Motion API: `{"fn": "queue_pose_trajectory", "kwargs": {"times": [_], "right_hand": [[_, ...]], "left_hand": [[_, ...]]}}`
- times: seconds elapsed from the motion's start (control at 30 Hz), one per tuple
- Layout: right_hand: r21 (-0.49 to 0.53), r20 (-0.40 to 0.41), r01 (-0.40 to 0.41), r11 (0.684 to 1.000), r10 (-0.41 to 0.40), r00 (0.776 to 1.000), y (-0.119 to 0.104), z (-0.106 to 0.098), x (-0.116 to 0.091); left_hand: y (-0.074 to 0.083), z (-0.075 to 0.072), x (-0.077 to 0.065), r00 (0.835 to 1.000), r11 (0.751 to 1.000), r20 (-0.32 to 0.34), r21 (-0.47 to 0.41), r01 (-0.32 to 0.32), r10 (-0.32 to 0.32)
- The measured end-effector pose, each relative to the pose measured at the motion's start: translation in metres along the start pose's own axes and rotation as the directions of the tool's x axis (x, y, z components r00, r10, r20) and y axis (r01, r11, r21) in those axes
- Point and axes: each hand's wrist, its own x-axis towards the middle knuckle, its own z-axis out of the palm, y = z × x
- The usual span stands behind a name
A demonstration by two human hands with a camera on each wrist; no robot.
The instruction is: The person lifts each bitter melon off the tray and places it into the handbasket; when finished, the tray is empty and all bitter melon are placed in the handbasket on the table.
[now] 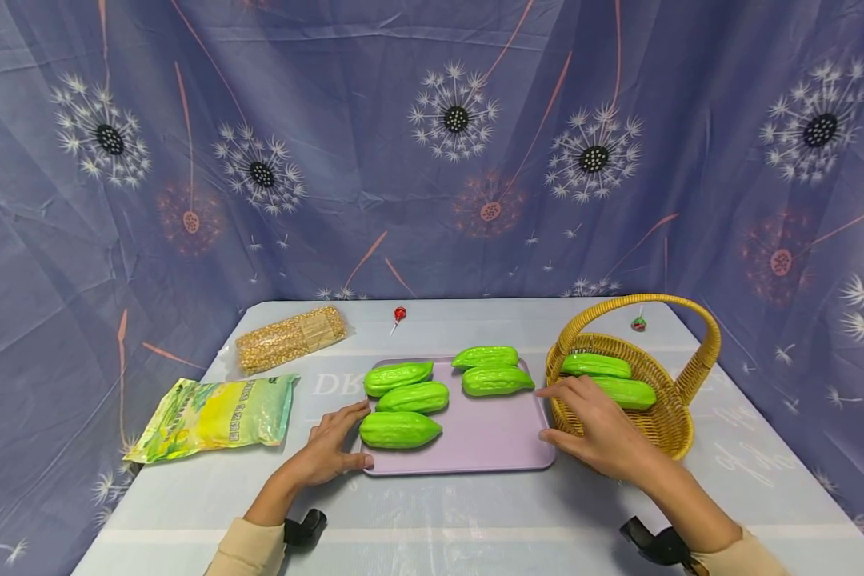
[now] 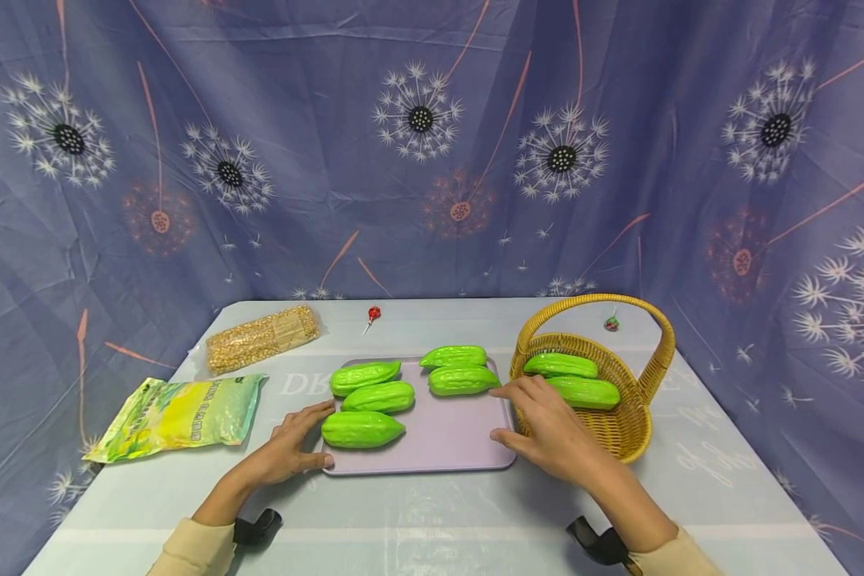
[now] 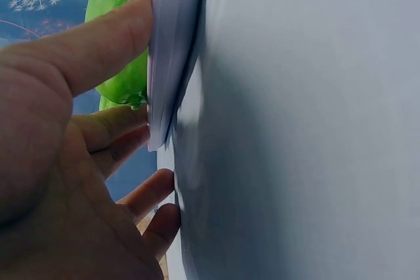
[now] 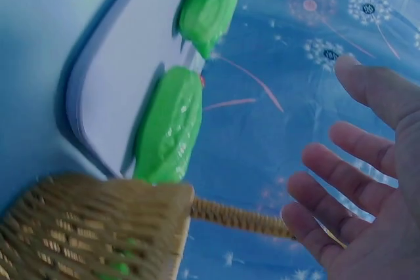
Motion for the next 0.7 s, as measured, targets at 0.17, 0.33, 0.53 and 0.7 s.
{"fn": "queue_pose_trajectory", "kwargs": {"times": [0.17, 0.33, 0.53, 0.7], "right_hand": [[0.020, -0.007, -0.014, 1.000, 0.014, 1.000, -0.004, 0.011, 0.001], [0.036, -0.010, -0.056, 0.998, 0.056, 0.998, -0.008, 0.023, 0.003], [0.067, 0.003, -0.074, 0.995, 0.074, 0.997, -0.013, 0.040, 0.009], [0.087, 0.024, -0.087, 0.992, 0.085, 0.996, -0.017, 0.051, 0.016]], "left_hand": [[0.001, 0.000, 0.000, 1.000, 1.000, 0.002, -0.002, 0.002, -0.002], [0.001, 0.000, 0.000, 1.000, 1.000, 0.007, -0.010, 0.007, -0.006], [0.002, 0.000, 0.000, 1.000, 1.000, 0.008, -0.007, 0.016, -0.016], [0.002, 0.000, 0.000, 1.000, 1.000, 0.007, -0.004, 0.019, -0.019]]}}
